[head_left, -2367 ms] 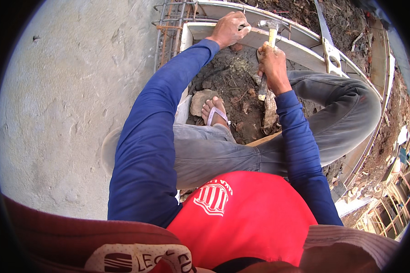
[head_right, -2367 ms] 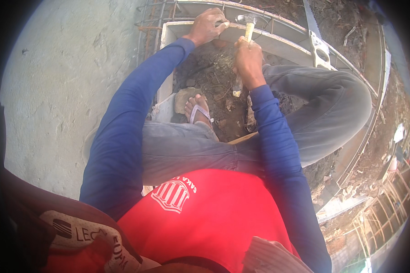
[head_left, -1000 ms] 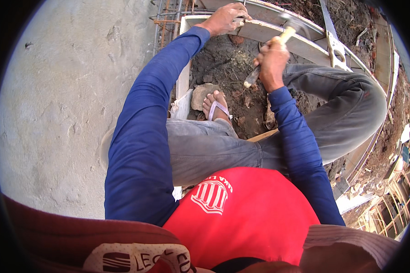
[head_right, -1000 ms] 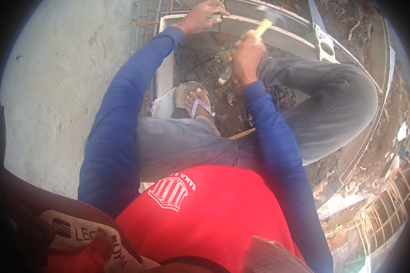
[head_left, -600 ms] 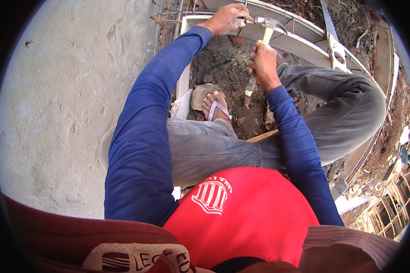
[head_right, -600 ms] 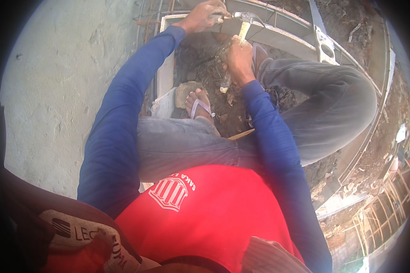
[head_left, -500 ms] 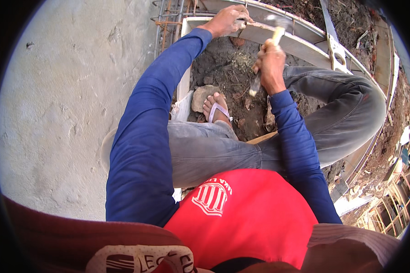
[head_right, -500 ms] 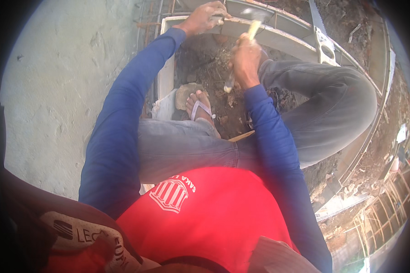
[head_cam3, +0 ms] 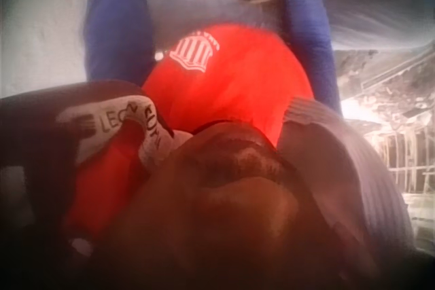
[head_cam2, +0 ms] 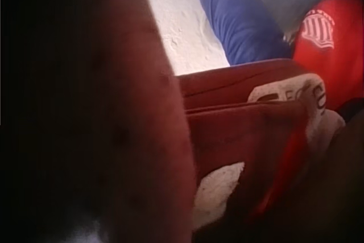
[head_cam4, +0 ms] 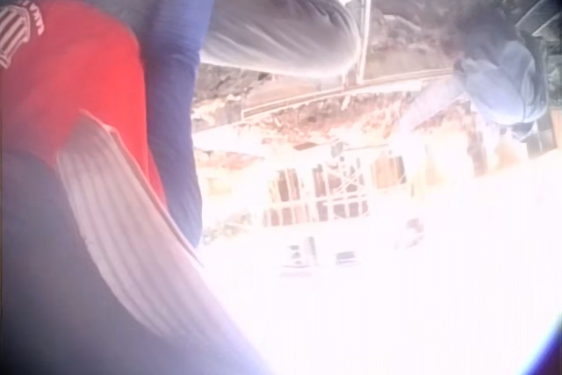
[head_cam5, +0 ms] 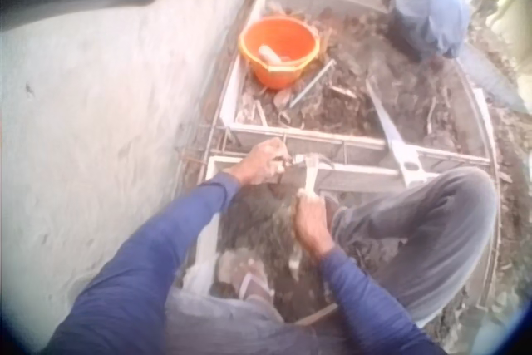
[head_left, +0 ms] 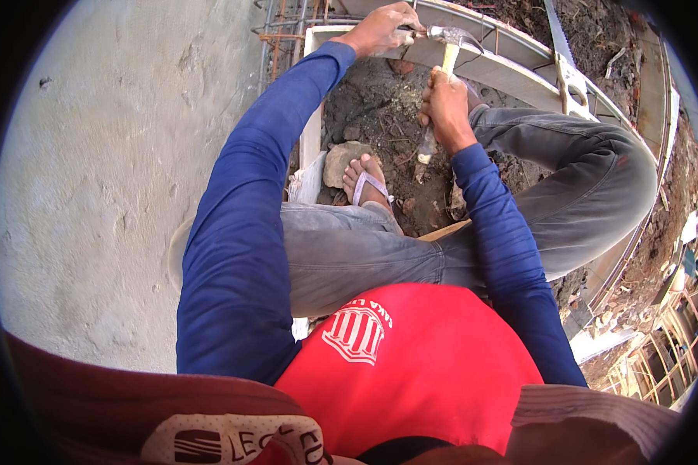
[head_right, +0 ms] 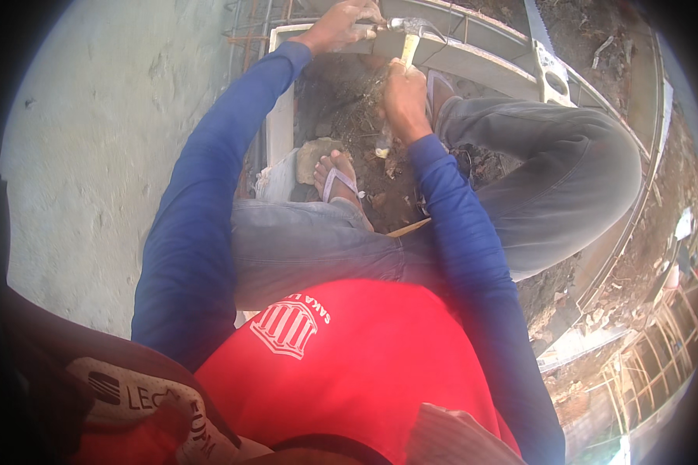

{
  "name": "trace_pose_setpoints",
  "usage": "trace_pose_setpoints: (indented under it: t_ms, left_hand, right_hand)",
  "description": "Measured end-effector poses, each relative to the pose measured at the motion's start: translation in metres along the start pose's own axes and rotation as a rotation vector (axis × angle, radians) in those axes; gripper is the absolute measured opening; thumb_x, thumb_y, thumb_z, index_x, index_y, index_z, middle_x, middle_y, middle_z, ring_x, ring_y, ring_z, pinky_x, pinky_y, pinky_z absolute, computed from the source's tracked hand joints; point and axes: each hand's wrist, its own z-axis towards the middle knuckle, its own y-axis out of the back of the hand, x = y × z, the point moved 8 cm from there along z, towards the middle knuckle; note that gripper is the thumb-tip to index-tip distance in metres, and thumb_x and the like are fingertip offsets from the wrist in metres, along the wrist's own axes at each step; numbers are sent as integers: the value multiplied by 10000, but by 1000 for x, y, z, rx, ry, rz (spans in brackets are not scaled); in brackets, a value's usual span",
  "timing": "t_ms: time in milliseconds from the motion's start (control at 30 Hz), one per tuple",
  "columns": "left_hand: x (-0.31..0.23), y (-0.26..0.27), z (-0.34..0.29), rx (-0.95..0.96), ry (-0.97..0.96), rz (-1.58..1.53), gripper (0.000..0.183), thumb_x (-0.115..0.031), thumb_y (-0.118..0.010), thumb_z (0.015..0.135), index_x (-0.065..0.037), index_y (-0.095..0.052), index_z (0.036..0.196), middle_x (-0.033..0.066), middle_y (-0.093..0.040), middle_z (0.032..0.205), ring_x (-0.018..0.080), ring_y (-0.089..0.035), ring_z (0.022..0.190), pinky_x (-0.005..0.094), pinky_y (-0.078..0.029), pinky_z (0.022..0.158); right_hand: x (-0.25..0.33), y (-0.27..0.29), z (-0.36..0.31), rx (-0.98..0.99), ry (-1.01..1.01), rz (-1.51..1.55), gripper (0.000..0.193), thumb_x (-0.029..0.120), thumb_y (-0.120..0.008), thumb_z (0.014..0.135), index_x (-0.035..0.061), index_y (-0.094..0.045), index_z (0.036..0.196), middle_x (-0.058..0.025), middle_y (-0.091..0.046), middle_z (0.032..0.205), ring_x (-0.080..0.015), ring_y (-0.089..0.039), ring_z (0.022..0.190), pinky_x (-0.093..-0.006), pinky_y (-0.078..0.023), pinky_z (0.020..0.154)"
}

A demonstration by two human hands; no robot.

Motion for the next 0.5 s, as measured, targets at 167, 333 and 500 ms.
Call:
trace_pose_setpoints:
  t_ms: [167,333,500]
  left_hand:
    - [-4,4,2,-44,-7,48,223,-43,-760,705,-70,-725,923,137,-640,942,340,-653,937,424,-529,867]
    - [-3,4,5,12,-18,26,182,-48,-761,734,-60,-717,910,144,-638,949,342,-647,947,424,-523,864]
    - [-9,3,4,-31,-45,26,190,-57,-760,732,-61,-709,914,146,-643,945,350,-642,937,421,-521,861]
  right_hand:
    - [33,11,-9,-106,289,312,291,322,-498,1081,103,-486,890,29,-433,616,-98,-401,432,-302,-380,400]
    - [-12,-4,10,39,-64,-120,293,324,-512,1083,97,-488,899,28,-431,609,-98,-385,429,-308,-394,387]
    - [9,9,1,-81,233,107,314,355,-525,1077,92,-495,907,33,-448,623,-94,-407,426,-291,-396,373]
